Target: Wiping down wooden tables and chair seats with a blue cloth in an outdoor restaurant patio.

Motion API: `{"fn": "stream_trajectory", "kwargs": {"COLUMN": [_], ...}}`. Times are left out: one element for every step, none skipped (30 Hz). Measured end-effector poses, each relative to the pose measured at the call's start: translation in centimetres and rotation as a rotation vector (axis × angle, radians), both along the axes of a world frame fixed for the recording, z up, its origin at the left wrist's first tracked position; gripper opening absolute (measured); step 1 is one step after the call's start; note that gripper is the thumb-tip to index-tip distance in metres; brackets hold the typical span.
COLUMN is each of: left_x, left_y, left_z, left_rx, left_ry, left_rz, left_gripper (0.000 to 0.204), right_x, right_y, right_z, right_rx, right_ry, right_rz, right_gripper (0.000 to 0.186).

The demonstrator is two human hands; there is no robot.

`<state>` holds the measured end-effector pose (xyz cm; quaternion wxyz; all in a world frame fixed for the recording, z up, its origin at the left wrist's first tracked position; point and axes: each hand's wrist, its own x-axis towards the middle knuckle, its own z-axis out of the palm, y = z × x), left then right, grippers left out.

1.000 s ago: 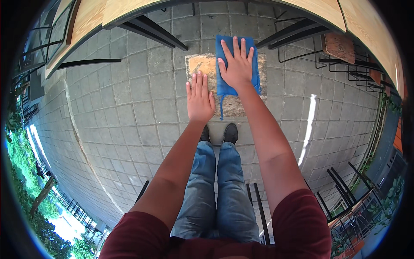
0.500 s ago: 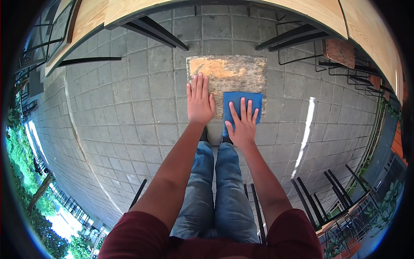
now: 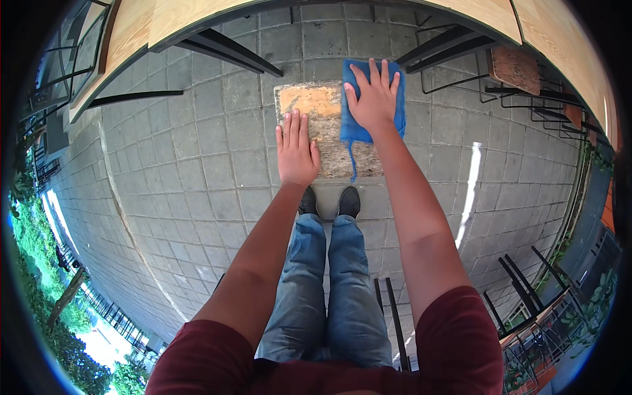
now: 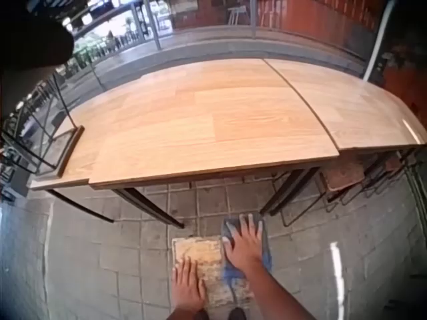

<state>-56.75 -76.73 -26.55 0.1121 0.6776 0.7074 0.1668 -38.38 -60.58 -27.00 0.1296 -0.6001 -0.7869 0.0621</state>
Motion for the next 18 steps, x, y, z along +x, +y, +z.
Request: {"fn": "stream_trajectory", "kwargs": {"left_x": [-0.1, -0.1, 0.0, -0.2, -0.3, -0.3, -0.3, -0.3, -0.4, -0.5, -0.5, -0.4, -0.2, -0.1, -0.3, -0.3, -0.3, -0.4], "left_y": [0.0, 0.0, 0.1, 0.1, 0.0, -0.1, 0.0, 0.0, -0.1, 0.0, -0.1, 0.0, 0.1, 0.1, 0.1, 0.0, -0.1, -0.2], "left_z": [0.0, 0.0, 0.0, -0.1, -0.1, -0.1, 0.0, 0.0, 0.1, 0.1, 0.1, 0.2, 0.1, 0.1, 0.1, 0.1, 0.1, 0.0], "left_rx": [0.0, 0.008, 0.016, 0.016, 0.017, 0.019, 0.022, 0.016, 0.007, 0.011, 0.007, 0.004, 0.006, 0.004, -0.002, -0.004, -0.012, -0.022], "left_ry": [0.001, 0.002, 0.001, 0.005, 0.004, 0.002, 0.004, -0.001, -0.005, -0.005, -0.005, -0.009, -0.012, -0.014, -0.009, -0.008, -0.01, -0.01], "left_rz": [-0.001, -0.001, -0.001, -0.001, 0.0, 0.001, 0.0, 0.002, 0.005, 0.006, 0.01, 0.013, 0.014, 0.012, 0.013, 0.018, 0.018, 0.019], "left_gripper": [0.069, 0.069, 0.069, 0.069, 0.069, 0.069, 0.069, 0.069, 0.069, 0.069, 0.069, 0.069, 0.069, 0.069, 0.069, 0.069, 0.069, 0.068], "right_x": [0.0, 0.2, 0.5, 0.3, 0.5, 0.9, 1.3, 1.7, 2.1, 2.5, 3.0, 3.7, 4.5, 5.3, 5.7, 6.1, 6.3, 6.3], "right_y": [0.3, 0.2, -0.1, -0.8, -1.6, -2.7, -4.1, -5.7, -7.4, -9.2, -11.1, -13.0, -14.9, -16.8, -18.2, -19.0, -19.7, -20.1], "right_z": [-0.1, -0.1, -0.1, -0.1, 0.0, 0.1, 0.4, 0.8, 1.1, 1.5, 2.0, 2.4, 2.5, 2.4, 2.2, 2.3, 2.3, 2.0], "right_rx": [-0.033, -0.019, -0.017, 0.008, 0.034, 0.006, 0.009, -0.034, -0.079, -0.076, -0.123, -0.17, -0.168, -0.19, -0.215, -0.217, -0.236, -0.256], "right_ry": [-0.044, -0.019, -0.024, 0.005, 0.029, 0.06, 0.061, 0.056, 0.053, 0.053, 0.048, 0.038, 0.035, 0.059, 0.089, 0.089, 0.111, 0.133], "right_rz": [0.002, 0.013, 0.01, 0.02, 0.029, 0.036, 0.035, 0.038, 0.043, 0.043, 0.05, 0.056, 0.056, 0.053, 0.051, 0.056, 0.042, 0.028], "right_gripper": [0.06, 0.06, 0.06, 0.06, 0.061, 0.066, 0.066, 0.067, 0.068, 0.068, 0.068, 0.068, 0.068, 0.067, 0.065, 0.065, 0.065, 0.065]}}
